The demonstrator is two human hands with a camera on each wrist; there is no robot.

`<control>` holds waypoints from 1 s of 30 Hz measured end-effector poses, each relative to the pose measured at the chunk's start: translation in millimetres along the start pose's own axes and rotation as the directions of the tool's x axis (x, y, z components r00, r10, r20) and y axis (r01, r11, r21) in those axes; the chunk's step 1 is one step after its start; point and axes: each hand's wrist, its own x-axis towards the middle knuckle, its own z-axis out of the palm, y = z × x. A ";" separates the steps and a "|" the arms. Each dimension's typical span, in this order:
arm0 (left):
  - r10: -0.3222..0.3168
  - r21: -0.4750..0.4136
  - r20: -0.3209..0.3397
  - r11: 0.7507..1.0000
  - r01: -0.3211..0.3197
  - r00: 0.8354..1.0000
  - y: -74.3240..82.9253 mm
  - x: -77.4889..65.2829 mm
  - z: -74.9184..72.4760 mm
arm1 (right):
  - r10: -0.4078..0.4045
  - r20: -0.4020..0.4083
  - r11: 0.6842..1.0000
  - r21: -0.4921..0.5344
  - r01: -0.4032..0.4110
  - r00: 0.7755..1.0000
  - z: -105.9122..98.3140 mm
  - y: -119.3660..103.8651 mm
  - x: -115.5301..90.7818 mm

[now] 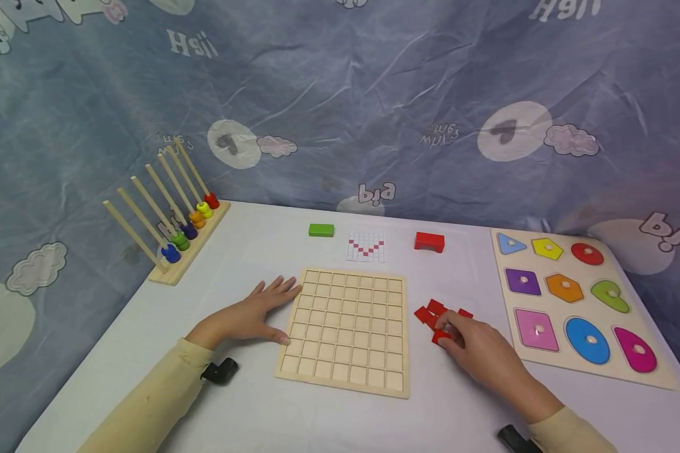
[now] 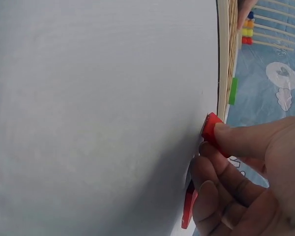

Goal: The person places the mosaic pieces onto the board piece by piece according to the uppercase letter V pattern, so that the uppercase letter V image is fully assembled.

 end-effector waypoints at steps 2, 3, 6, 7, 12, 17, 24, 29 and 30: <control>0.000 -0.002 0.000 1.000 0.000 1.000 1.0 -0.5 -1.0 | -0.017 -0.013 1.000 0.008 0.018 1.000 0.1 0.6 0.5; -0.001 -0.003 0.001 1.000 0.001 1.000 1.7 -1.0 -1.7 | -0.025 -0.017 1.000 0.013 0.026 1.000 0.1 0.8 0.6; 0.002 -0.008 0.001 1.000 -0.002 1.000 2.4 -1.4 -2.6 | -0.044 -0.023 0.999 0.028 0.045 0.999 -0.4 0.3 1.3; 0.003 -0.009 0.000 1.000 -0.003 1.000 2.1 -1.2 -2.3 | -0.049 -0.024 0.998 0.034 0.050 0.999 -0.7 -0.1 1.6; 0.003 -0.008 0.000 1.000 -0.003 1.000 0.4 -0.3 -0.8 | -0.060 -0.014 0.996 0.072 0.061 0.998 -1.8 -4.5 3.7; -0.009 -0.003 0.001 1.000 0.009 1.000 -0.1 0.3 -0.2 | -0.068 -0.001 0.991 0.118 0.067 0.998 -2.4 -11.3 5.3; -0.012 0.000 -0.005 1.000 0.012 1.000 1.1 0.2 -0.8 | -0.114 -0.032 0.975 0.189 0.118 0.993 1.2 -22.4 8.3; -0.024 -0.002 0.003 1.000 0.024 1.000 2.5 0.2 -1.9 | -0.115 -0.025 0.968 0.221 0.118 0.993 5.7 -32.3 12.0; -0.023 0.000 0.004 1.000 0.023 1.000 2.4 0.4 -1.8 | -0.111 -0.020 0.967 0.228 0.113 0.994 6.5 -34.2 12.5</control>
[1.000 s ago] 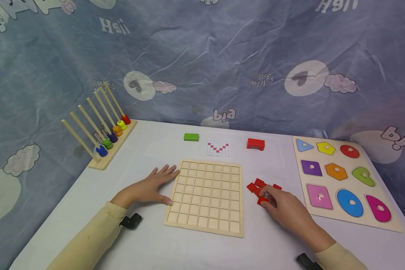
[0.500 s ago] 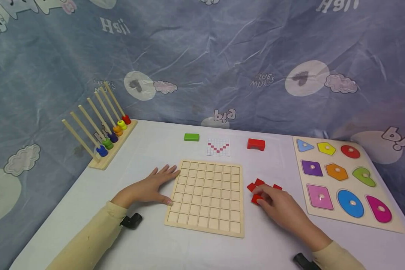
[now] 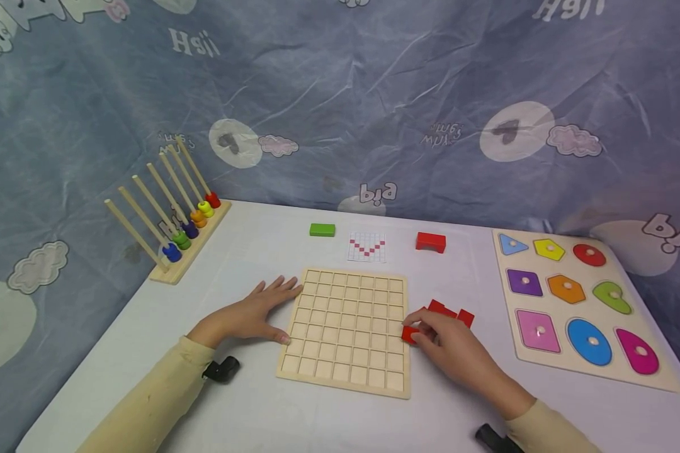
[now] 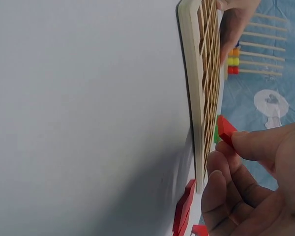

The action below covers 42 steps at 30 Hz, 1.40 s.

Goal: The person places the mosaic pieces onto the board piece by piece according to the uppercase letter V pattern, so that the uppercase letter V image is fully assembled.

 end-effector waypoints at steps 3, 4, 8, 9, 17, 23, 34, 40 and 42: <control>0.000 0.003 0.002 1.000 0.000 1.000 0.5 0.3 -0.4 | 0.003 0.007 1.000 0.019 -0.003 1.000 3.6 -5.4 2.4; 0.001 0.000 0.001 1.000 -0.001 1.000 0.7 0.2 -0.5 | 0.004 0.010 1.000 0.025 -0.004 1.000 4.8 -7.1 3.1; 0.001 -0.010 0.000 1.000 -0.001 1.000 1.4 -0.2 -0.8 | 0.019 0.030 0.999 0.039 -0.020 0.999 9.3 -14.7 5.8; 0.000 -0.010 0.002 1.000 0.000 1.000 1.5 -0.3 -0.8 | 0.022 0.036 0.999 0.045 -0.024 0.999 10.6 -16.5 6.5; 0.005 -0.007 0.001 1.000 -0.005 1.000 1.1 -0.6 -1.0 | -0.021 0.078 0.996 0.088 0.014 0.997 22.5 -26.8 11.8; -0.006 -0.027 0.008 1.000 0.006 1.000 2.8 -1.5 -2.1 | -0.054 0.092 0.993 0.110 0.044 0.994 31.9 -34.1 15.9; 0.001 -0.024 0.011 1.000 -0.001 1.000 2.4 -1.8 -2.7 | -0.091 0.121 0.989 0.126 0.075 0.988 47.5 -48.4 23.6; -0.011 -0.008 0.009 1.000 0.011 1.000 1.1 0.2 -1.1 | -0.117 0.141 0.985 0.142 0.097 0.983 54.9 -55.0 26.3; -0.013 -0.006 0.009 1.000 0.013 1.000 1.2 0.5 -0.9 | -0.116 0.154 0.985 0.145 0.094 0.981 57.4 -57.2 26.7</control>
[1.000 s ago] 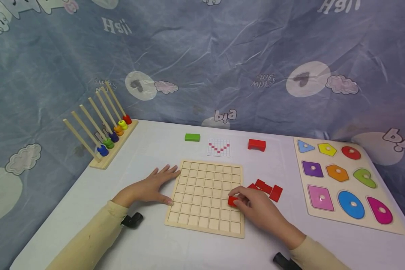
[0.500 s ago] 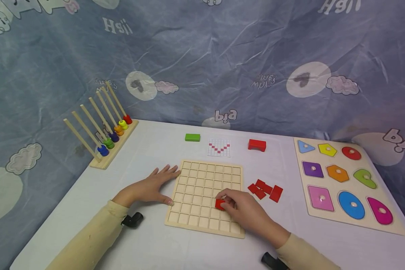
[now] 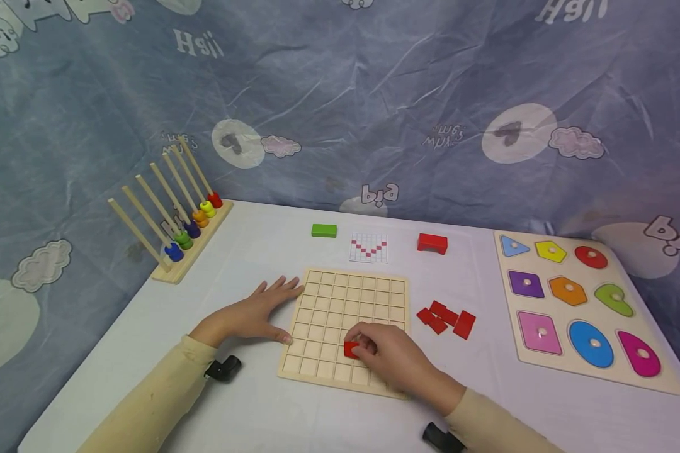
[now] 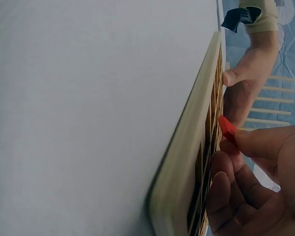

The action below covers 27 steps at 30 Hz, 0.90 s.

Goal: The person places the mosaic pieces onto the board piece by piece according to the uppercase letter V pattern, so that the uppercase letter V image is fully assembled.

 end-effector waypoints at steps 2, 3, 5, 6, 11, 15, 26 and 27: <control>-0.001 -0.001 0.001 1.000 0.001 1.000 0.2 0.0 -0.2 | -0.001 0.011 1.000 0.003 0.001 1.000 2.3 -1.4 0.6; -0.001 -0.002 0.001 1.000 0.001 1.000 0.3 -0.1 -0.3 | -0.001 0.014 1.000 0.002 0.001 1.000 3.3 -2.1 0.9; -0.002 -0.002 0.001 1.000 0.002 1.000 0.5 -0.2 -0.5 | 0.003 0.018 1.000 0.002 -0.003 1.000 4.9 -3.3 1.5; -0.003 -0.001 0.002 1.000 0.003 1.000 0.5 -0.2 -0.6 | 0.004 0.019 1.000 0.002 -0.004 1.000 5.6 -4.0 1.8; -0.005 -0.004 0.000 1.000 0.005 1.000 0.5 -0.1 -0.3 | -0.001 0.024 1.000 0.004 0.001 1.000 8.6 -6.5 3.4; -0.006 -0.004 -0.003 1.000 0.006 1.000 0.5 0.1 0.2 | -0.003 0.018 1.000 0.004 0.003 1.000 10.4 -7.4 4.0; -0.004 -0.013 0.002 1.000 0.004 1.000 0.8 -0.5 -0.6 | 0.008 -0.001 0.997 -0.072 -0.008 1.000 13.9 -7.4 4.0; -0.004 -0.012 0.003 1.000 0.004 1.000 0.8 -0.6 -0.6 | 0.008 0.003 0.997 -0.078 -0.008 1.000 13.9 -7.7 3.9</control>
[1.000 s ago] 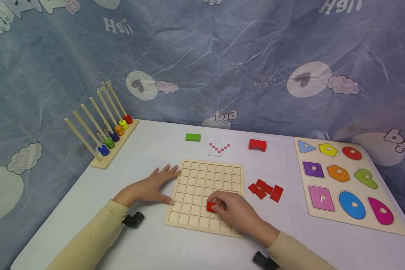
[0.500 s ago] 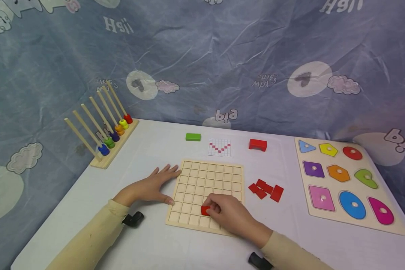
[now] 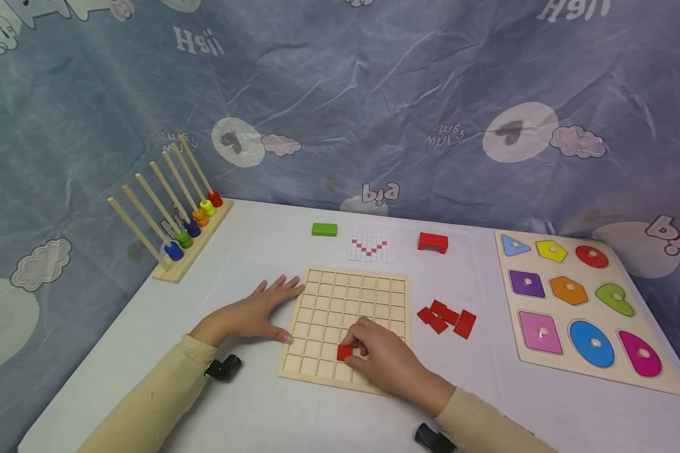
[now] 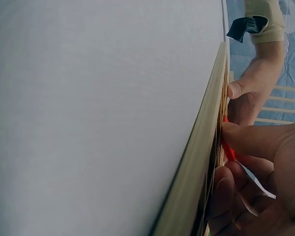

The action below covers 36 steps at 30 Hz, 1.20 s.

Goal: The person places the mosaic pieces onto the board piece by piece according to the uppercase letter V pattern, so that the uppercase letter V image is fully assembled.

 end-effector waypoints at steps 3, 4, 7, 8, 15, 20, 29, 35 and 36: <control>0.002 0.002 -0.001 1.000 -0.002 1.000 -0.2 0.0 0.0 | -0.006 0.006 1.000 -0.014 0.006 1.000 -0.2 -0.9 0.0; 0.001 0.002 -0.001 1.000 -0.001 1.000 -0.3 0.0 0.0 | -0.007 0.008 1.000 -0.016 0.008 1.000 -0.3 -1.2 0.0; 0.000 -0.002 -0.002 1.000 0.000 1.000 -0.2 -0.1 -0.3 | -0.011 0.013 1.000 -0.019 0.011 1.000 -0.4 -1.6 0.0; -0.003 -0.002 -0.001 1.000 0.003 1.000 -0.2 -0.1 -0.5 | -0.012 0.015 1.000 -0.020 0.012 1.000 -0.3 -1.6 0.1; -0.007 0.014 -0.005 1.000 0.007 1.000 -0.3 0.9 -0.6 | -0.023 0.014 1.000 -0.019 0.023 1.000 -0.3 -1.1 1.3; -0.006 0.012 -0.006 1.000 0.006 1.000 0.4 0.9 -1.3 | -0.024 0.014 1.000 -0.019 0.024 1.000 -0.7 -1.5 1.9; -0.007 0.002 0.000 1.000 0.007 1.000 0.3 -0.1 -1.2 | -0.018 0.017 0.999 -0.033 0.018 1.000 0.1 -1.5 1.6; 0.001 0.000 -0.002 1.000 -0.001 1.000 -0.4 -0.1 0.2 | -0.006 0.018 1.000 -0.026 0.007 1.000 -0.3 -1.2 0.4; 0.003 -0.001 -0.002 1.000 -0.003 1.000 -0.1 -0.2 0.1 | -0.004 0.018 1.000 -0.020 0.005 1.000 -0.7 -1.2 0.0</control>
